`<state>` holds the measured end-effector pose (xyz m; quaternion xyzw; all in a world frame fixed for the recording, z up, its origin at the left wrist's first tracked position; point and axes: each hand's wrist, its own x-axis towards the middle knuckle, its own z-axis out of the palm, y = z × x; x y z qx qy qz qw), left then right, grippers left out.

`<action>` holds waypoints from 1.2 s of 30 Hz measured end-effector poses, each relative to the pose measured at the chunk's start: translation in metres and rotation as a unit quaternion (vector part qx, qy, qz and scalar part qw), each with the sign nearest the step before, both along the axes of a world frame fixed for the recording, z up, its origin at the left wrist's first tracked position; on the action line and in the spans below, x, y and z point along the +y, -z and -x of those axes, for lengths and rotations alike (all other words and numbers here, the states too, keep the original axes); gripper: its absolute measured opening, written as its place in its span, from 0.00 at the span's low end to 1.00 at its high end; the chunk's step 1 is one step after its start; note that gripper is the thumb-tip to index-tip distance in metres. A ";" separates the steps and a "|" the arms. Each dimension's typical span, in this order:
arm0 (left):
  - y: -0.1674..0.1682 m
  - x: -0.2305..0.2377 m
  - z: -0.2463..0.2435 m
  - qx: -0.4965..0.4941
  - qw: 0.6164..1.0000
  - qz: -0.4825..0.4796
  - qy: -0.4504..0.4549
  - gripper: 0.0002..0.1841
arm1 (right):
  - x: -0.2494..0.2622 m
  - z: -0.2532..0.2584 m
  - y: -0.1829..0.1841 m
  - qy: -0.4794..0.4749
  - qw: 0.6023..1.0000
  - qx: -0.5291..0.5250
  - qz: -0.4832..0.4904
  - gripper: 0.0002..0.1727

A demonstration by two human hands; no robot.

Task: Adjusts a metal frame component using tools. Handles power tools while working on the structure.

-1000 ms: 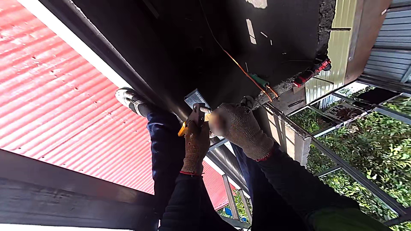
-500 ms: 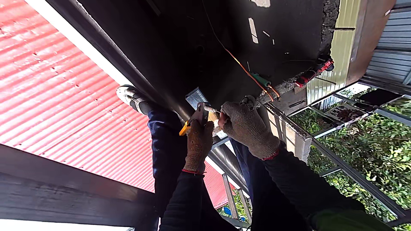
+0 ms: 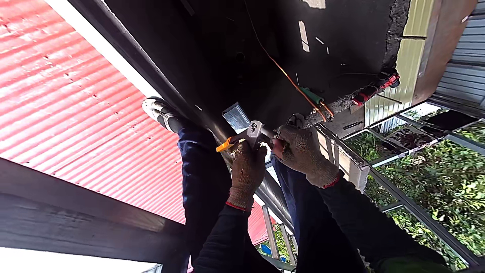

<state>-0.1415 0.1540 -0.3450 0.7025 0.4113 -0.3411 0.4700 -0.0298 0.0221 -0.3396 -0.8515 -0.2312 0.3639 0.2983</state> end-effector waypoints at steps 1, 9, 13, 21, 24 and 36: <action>0.002 0.002 0.001 0.013 1.000 0.005 0.006 0.19 | -0.003 0.003 0.003 0.008 1.000 0.019 0.002 0.07; 0.013 0.011 0.013 0.064 0.971 0.120 -0.195 0.20 | -0.031 0.037 0.036 0.181 0.956 0.210 0.093 0.11; 0.003 0.035 0.010 0.048 0.948 0.075 -0.305 0.17 | -0.041 0.102 0.119 0.177 0.893 0.329 0.250 0.09; -0.003 0.043 -0.004 0.000 0.932 0.019 -0.362 0.10 | -0.014 0.213 0.234 0.206 0.817 0.326 0.428 0.20; -0.003 0.036 -0.004 -0.006 0.934 0.050 -0.354 0.09 | 0.002 0.222 0.246 0.298 0.782 0.304 0.456 0.17; 0.002 0.026 -0.004 -0.004 0.941 0.083 -0.329 0.08 | -0.004 0.234 0.255 0.355 0.749 0.334 0.449 0.27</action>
